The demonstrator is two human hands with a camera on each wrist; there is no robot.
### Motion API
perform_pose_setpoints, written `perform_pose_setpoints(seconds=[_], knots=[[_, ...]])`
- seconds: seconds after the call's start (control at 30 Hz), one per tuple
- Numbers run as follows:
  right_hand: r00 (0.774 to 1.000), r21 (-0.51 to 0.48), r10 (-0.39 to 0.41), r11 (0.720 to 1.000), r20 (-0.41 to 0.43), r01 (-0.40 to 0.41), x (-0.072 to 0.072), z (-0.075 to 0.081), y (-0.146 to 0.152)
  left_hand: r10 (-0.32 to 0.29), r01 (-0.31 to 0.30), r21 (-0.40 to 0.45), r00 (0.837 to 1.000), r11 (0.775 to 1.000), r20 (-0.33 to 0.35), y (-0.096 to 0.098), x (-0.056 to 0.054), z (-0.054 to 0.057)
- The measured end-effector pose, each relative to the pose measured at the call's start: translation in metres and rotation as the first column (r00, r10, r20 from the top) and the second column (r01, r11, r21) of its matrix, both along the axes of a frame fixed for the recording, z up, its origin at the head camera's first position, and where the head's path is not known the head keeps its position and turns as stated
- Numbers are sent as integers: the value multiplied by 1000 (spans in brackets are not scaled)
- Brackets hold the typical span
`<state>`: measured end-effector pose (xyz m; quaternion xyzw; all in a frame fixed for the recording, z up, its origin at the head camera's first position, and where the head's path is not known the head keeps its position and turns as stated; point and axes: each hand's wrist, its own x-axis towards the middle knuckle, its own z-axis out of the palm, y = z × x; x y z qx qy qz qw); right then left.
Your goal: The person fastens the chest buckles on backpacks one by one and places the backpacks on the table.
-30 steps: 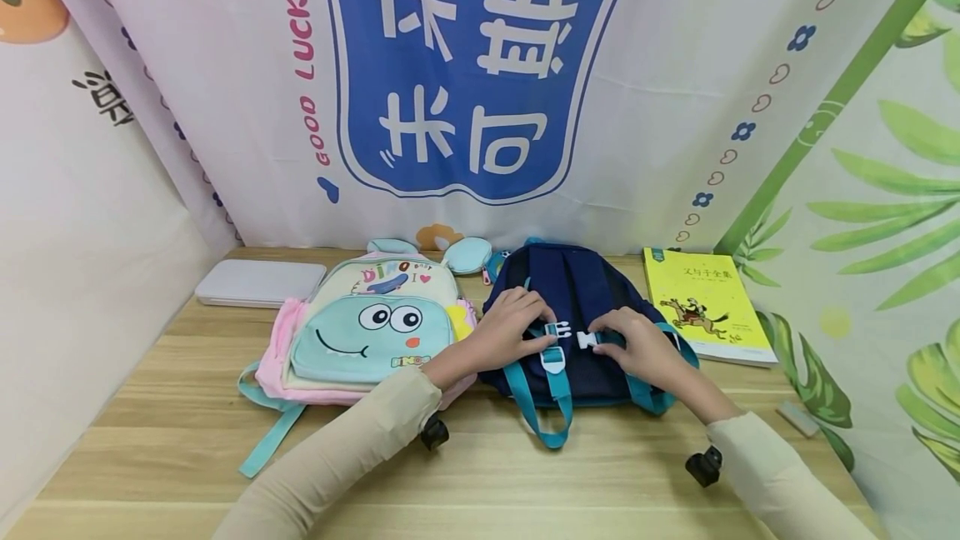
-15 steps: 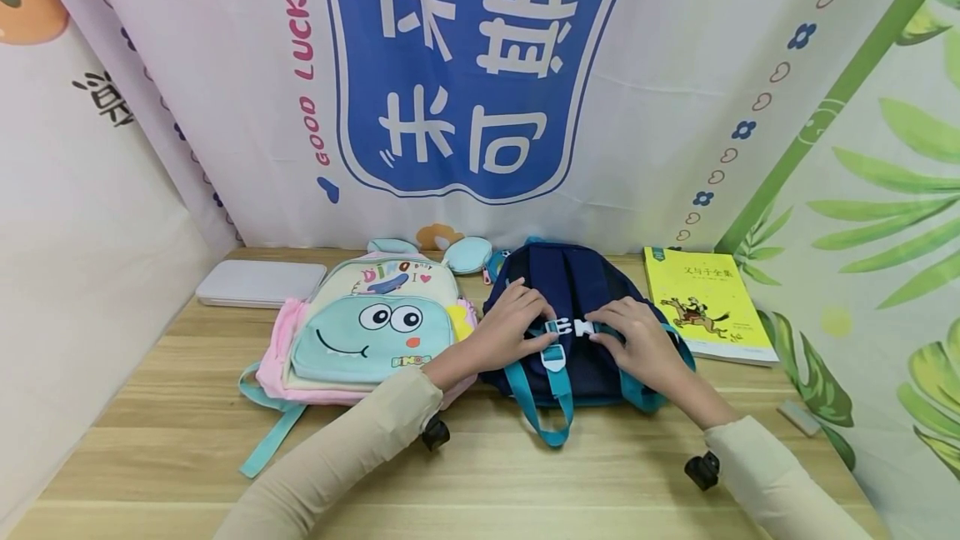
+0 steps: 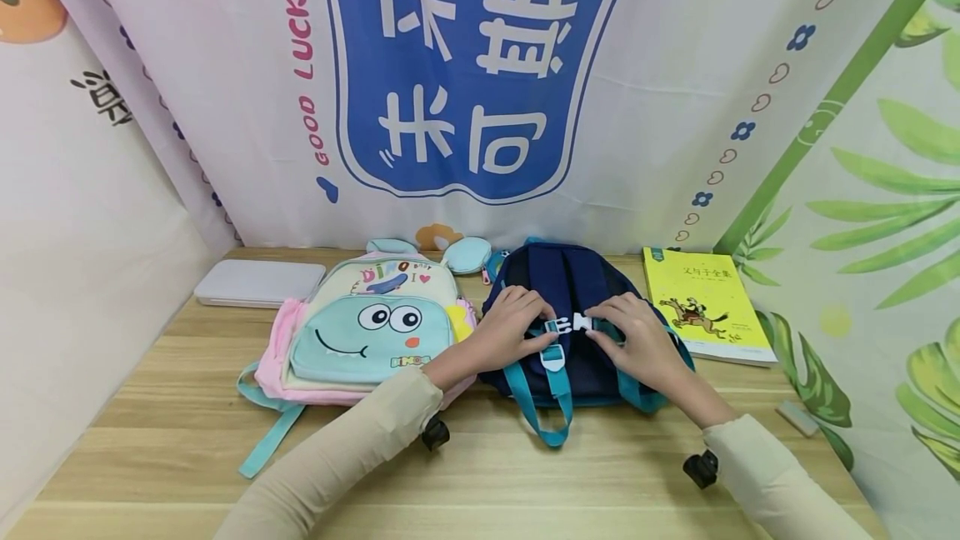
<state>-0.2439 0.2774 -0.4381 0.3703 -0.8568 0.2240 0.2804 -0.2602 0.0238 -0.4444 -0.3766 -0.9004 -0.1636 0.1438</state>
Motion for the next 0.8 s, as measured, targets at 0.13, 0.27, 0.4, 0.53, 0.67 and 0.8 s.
perform_pose_setpoints(seconds=[0.13, 0.27, 0.4, 0.53, 0.67, 0.8], knots=[[1000, -6, 9, 1000, 4, -9, -1, 1, 0, 2, -2, 1, 1000, 1000, 0, 0, 0, 0], [1000, -6, 20, 1000, 7, -20, -1, 2, 0, 9, -9, 2, 1000, 1000, -5, 1, -1, 0], [1000, 5, 29, 1000, 6, -29, -1, 2, -1, 13, -13, 4, 1000, 1000, -9, 1, -1, 1], [999, 21, 33, 999, 7, -33, -1, 3, -1, 14, -14, 2, 1000, 1000, 0, 1, -1, 1], [999, 30, 37, 999, 11, -38, -1, 2, 0, 15, -15, 1, 1000, 1000, -3, 1, -1, 1], [999, 41, 37, 998, 17, -37, 0, 1, 1, 16, -16, 3, 1000, 1000, -3, 1, -1, 1]])
